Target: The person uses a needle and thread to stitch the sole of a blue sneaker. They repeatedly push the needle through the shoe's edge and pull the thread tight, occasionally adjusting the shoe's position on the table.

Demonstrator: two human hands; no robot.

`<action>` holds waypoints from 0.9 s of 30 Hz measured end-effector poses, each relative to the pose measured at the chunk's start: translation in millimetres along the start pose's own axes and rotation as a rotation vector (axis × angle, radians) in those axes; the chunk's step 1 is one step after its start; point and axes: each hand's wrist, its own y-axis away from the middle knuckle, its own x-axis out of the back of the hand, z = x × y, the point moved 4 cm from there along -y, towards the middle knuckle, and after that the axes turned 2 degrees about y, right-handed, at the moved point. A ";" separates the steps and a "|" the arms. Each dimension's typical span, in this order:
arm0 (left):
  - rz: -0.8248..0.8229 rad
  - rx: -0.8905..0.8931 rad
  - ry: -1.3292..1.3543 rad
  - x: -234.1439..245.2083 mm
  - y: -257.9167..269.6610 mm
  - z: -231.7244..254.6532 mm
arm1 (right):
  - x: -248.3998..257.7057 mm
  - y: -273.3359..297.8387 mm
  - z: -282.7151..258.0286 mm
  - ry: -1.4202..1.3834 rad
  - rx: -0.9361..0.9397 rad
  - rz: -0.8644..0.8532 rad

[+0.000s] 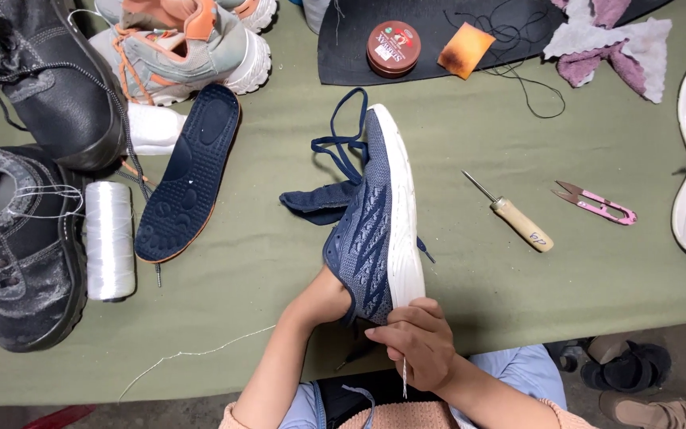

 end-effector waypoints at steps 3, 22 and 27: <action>-0.011 0.018 -0.008 -0.7 19.4 -83.7 | -0.6 -1.2 -0.5 -0.013 -0.007 0.005; -0.107 0.076 -0.059 3.4 21.3 -90.9 | 0.7 -14.4 2.7 -0.086 -0.094 -0.057; -0.130 0.073 -0.079 4.1 13.8 -48.8 | 0.8 -16.9 -1.0 -0.043 -0.059 -0.032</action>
